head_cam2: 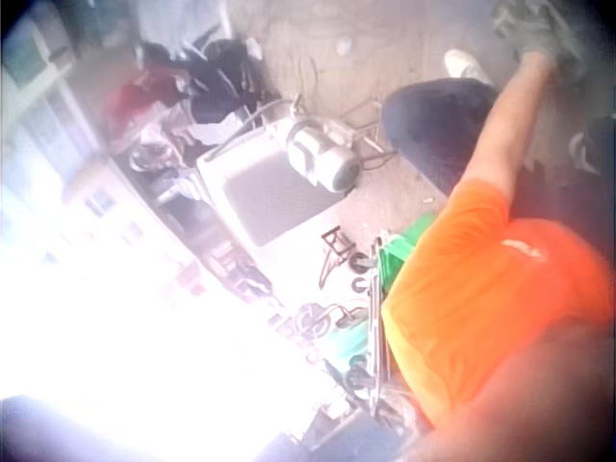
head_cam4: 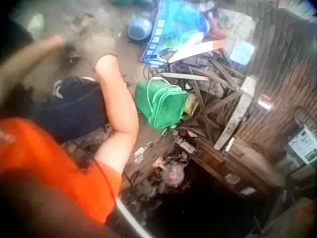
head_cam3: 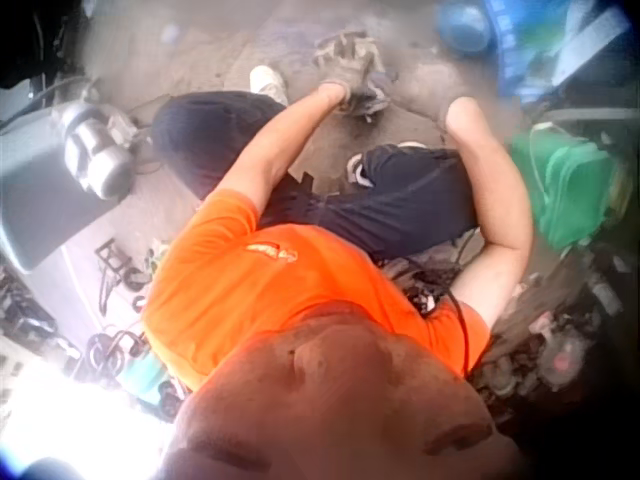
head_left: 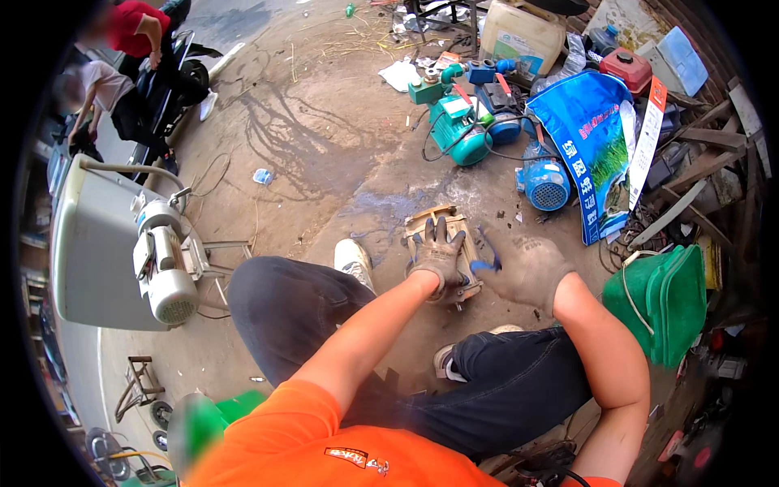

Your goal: The person sits on the ground and works on a beige electric motor. They use a marker to label parts, then use a screwdriver to loosen and remove screws from the motor housing. The person removes the housing cover and sets it aside.

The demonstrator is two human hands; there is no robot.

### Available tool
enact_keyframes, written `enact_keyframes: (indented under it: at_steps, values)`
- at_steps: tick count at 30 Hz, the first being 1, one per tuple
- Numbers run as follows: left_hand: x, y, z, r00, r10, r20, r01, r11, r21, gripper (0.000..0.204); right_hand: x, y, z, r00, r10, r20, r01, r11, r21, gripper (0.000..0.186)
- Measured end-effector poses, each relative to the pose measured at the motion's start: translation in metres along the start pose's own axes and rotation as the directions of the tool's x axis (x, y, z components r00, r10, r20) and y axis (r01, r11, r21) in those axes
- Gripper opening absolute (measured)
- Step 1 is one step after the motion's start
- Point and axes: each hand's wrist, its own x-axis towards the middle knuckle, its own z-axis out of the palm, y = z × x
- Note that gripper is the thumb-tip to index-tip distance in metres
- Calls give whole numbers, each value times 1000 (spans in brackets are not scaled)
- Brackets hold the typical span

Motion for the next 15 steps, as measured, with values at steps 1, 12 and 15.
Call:
enact_keyframes:
  at_steps: [1, 12, 15]
  values:
    - [-4, 1, -3, 1000, -2, -5, 2, 1000, -13, 108, 10, 6, -1, 997, 65, -42, -66, 998, 0, 69]
    - [-12, 5, -18, 999, -25, 34, 28, 997, -68, 112, 83, 20, -42, 936, 297, -187, -260, 945, 200, 78]
    - [-12, -2, -17, 1000, -9, 16, 10, 999, -47, 112, 88, 13, -42, 946, 277, -170, -246, 952, 183, 74]
